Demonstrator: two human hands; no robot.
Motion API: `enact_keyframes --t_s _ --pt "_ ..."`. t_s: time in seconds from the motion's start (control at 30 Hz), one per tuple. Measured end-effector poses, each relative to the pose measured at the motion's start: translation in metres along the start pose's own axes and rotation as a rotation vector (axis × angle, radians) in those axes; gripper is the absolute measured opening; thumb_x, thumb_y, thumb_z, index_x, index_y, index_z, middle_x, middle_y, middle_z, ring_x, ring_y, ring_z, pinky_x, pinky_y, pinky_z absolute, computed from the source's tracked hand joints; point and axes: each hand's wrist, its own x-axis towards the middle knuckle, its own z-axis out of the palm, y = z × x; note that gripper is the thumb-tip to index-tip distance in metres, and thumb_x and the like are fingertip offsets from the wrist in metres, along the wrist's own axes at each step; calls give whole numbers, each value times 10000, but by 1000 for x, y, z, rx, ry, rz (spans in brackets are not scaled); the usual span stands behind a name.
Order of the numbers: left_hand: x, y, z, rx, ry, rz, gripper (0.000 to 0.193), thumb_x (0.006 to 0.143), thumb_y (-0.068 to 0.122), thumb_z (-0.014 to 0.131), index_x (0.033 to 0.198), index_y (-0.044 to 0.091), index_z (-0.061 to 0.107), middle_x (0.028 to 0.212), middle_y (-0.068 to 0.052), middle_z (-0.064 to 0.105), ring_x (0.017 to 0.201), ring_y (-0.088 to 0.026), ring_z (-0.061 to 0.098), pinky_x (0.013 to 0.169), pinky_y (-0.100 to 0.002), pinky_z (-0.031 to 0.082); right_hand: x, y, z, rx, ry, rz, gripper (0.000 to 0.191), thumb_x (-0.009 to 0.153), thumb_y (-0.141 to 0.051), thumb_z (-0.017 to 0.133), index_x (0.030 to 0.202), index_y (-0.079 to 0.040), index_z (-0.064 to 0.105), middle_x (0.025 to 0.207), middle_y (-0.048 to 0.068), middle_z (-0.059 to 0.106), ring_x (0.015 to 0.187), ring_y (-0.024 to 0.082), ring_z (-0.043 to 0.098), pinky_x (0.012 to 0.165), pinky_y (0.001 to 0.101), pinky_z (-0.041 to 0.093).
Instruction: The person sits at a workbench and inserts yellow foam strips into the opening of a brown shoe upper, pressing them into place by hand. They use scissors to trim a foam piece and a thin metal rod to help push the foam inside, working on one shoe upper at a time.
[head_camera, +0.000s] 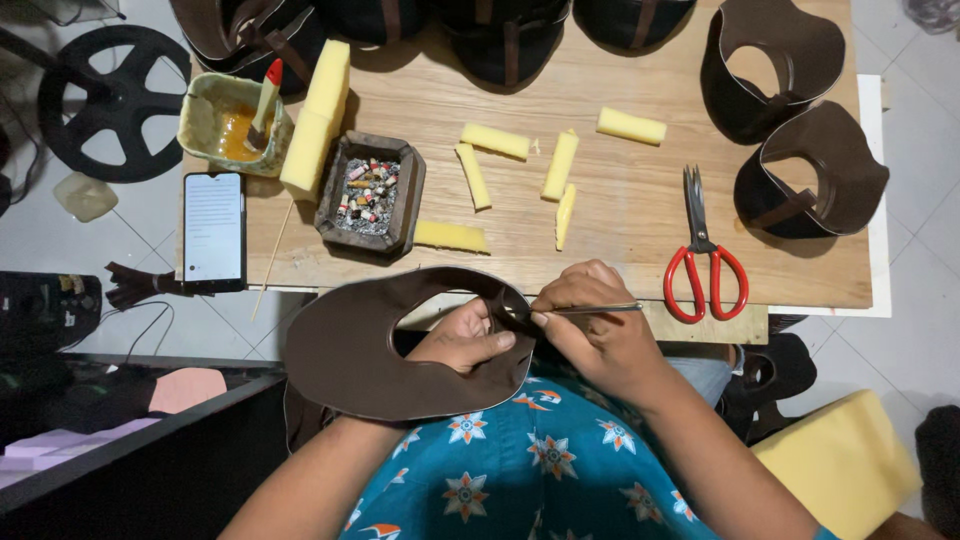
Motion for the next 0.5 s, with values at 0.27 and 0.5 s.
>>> enact_keyframes --t_s 0.27,0.5 --pt "3 -1 -1 47 -21 -39 403 946 -19 626 1332 -36 513 1247 -101 654 1131 -161 646 1028 -318 523 -3 9 -2 2 -9 -5 142 832 -57 768 958 -46 702 946 45 726 934 229 639 891 363 474" --pt "13 -13 -16 432 -62 114 548 918 28 667 1422 -26 461 1346 -101 606 1264 -152 558 1113 -318 437 -23 38 17 210 78 90 165 818 22 711 973 -14 753 971 65 753 991 246 619 918 369 503"
